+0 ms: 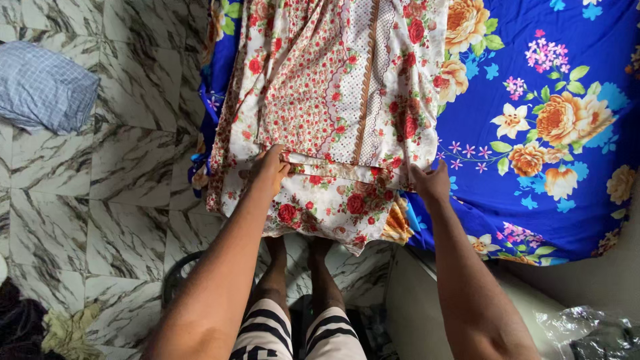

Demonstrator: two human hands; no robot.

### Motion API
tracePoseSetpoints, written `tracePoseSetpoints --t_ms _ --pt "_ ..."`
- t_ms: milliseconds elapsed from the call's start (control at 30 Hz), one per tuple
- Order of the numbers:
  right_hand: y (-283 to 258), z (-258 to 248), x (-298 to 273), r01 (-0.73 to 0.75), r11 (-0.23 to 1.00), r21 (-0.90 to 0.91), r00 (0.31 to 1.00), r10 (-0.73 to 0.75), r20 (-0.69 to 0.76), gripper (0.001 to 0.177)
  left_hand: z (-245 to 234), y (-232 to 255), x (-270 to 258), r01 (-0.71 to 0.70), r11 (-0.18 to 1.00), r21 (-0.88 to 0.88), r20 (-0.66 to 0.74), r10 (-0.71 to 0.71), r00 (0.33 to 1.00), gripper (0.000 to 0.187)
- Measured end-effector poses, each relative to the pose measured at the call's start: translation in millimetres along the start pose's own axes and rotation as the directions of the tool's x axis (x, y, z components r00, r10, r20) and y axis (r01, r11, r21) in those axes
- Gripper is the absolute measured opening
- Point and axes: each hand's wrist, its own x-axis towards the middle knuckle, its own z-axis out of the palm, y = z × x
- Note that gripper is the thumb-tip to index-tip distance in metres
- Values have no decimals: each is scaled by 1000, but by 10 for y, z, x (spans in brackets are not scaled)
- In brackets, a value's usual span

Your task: The person folds a large floral-patterned cloth on a bed by repeatedly aligning edges and smoothing the surface by hand.

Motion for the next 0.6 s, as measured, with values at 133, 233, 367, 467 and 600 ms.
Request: tracePoseSetpoints --t_ms 133,233,367,467,600 --pt "3 87 51 -99 964 246 969 38 244 56 195 70 129 32 992 -118 161 -12 987 65" --pt "41 157 86 -169 938 302 946 69 318 39 391 301 -140 28 996 -87 232 -7 973 72" --pt "-39 51 43 -91 981 172 984 62 167 27 620 604 -558 11 991 130 280 -48 959 77" --pt "-130 -27 20 -41 940 339 999 41 6 30 667 646 -573 84 974 209 230 -132 964 68" --pt "-57 -2 156 -245 422 873 968 150 199 14 557 518 -220 60 996 -73 356 -31 934 52"
